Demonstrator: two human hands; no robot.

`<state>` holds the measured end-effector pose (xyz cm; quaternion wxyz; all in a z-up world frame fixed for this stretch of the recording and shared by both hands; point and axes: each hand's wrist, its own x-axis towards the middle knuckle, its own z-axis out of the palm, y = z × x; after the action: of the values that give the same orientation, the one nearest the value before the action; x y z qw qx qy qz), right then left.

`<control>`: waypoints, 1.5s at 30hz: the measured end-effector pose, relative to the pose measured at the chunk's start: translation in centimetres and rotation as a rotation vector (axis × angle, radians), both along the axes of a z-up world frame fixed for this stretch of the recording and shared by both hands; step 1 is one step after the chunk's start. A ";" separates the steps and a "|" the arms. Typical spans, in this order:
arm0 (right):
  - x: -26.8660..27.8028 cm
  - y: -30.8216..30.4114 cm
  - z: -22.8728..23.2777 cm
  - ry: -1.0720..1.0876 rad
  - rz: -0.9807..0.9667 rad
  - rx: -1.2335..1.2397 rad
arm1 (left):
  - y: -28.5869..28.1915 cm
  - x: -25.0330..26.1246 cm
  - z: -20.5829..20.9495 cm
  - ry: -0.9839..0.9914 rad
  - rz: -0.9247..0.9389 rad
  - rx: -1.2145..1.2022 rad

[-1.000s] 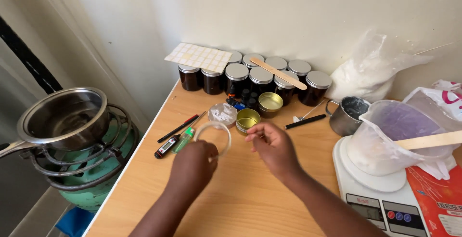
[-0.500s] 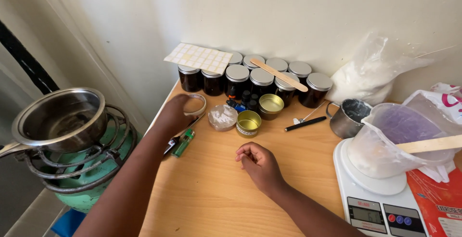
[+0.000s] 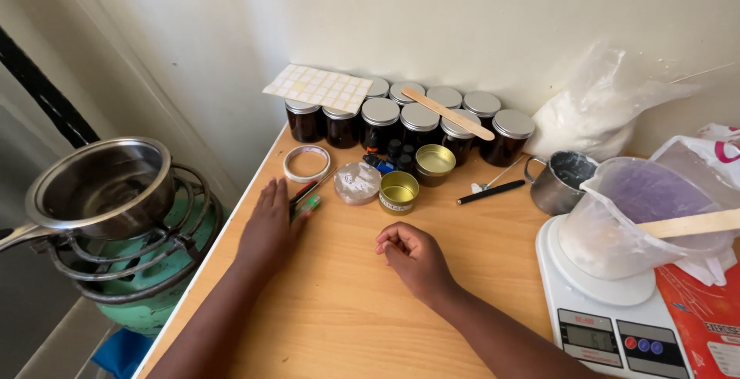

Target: Weighing wax flakes by scooping them from a metal cup into a plastic pitcher on a digital scale and scraping out the residue with a wooden stick.

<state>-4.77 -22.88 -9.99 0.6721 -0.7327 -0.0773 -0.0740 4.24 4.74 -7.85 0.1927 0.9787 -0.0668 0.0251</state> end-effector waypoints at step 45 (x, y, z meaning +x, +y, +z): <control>11.8 29.0 6.9 0.258 0.313 0.032 | 36.7 -1.2 -2.1 -0.246 1.386 -1.804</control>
<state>7.05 6.13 -3.13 0.6911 -0.7046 -0.1022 0.1247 3.00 41.48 -9.95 0.7618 0.3010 0.5112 0.2603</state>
